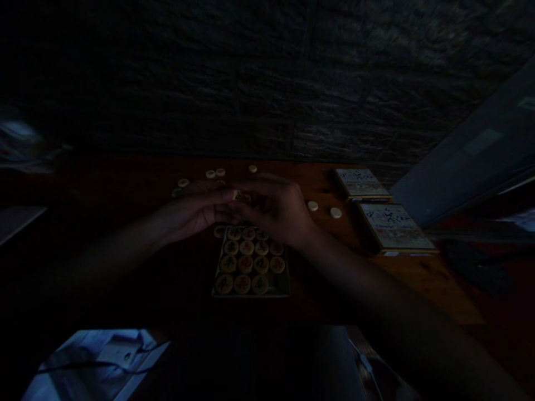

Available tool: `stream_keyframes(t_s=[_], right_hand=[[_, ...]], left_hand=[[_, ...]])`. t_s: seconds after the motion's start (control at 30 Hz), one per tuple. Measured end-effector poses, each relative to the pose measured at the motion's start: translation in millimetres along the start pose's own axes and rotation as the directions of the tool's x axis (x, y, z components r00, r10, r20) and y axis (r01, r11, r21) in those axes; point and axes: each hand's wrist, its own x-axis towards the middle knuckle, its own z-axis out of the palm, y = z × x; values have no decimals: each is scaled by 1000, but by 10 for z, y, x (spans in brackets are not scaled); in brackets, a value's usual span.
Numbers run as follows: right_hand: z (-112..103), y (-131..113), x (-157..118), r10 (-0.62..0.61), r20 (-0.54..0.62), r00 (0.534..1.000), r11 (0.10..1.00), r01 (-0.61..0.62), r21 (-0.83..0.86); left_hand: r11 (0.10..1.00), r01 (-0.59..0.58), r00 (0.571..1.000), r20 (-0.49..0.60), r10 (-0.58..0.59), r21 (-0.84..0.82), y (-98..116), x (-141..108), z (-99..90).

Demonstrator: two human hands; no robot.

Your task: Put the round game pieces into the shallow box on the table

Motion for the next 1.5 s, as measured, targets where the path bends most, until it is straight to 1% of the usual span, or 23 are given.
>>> stream_keyframes(t_s=[0.23, 0.43, 0.53, 0.7, 0.83, 0.93, 1.07, 1.2, 1.37, 1.5], right_hand=[[-4, 5, -4, -67, 5, 998, 997, 67, -27], [-9, 25, -1, -25, 28, 999, 999, 24, 22], [-9, 10, 1, -19, 31, 999, 1000, 20, -7], [-8, -6, -2, -25, 30, 999, 999, 26, -28], [-9, 6, -5, -10, 41, 999, 1000, 10, -18], [-11, 0, -4, 14, 33, 999, 1000, -13, -19], [-10, -14, -2, -6, 23, 1000, 1000, 7, -28], [-7, 3, -4, -19, 38, 999, 1000, 19, 5], [-6, 13, 0, 18, 33, 999, 1000, -19, 20], [-11, -15, 6, 0, 34, 999, 1000, 0, -3]], left_hand=[[1000, 7, 1000, -4, -7, -5, 2, 2, -1], [1000, -12, 1000, 4, 11, 28, -1, 4, -15], [1000, -14, 1000, 3, 14, 28, -8, 6, -19], [1000, 16, 1000, 13, -16, 9, -19, 16, -21], [999, -20, 1000, 4, 19, 29, -9, 12, -10], [1000, -21, 1000, -6, 21, 16, -10, 6, -1], [1000, 7, 1000, 8, -7, -14, -22, 6, -2], [1000, 22, 1000, 8, -22, 12, -20, 12, -7], [999, -12, 1000, -11, 12, 45, -11, 11, -5], [1000, -3, 1000, -1, 3, 15, -8, 4, 3]])
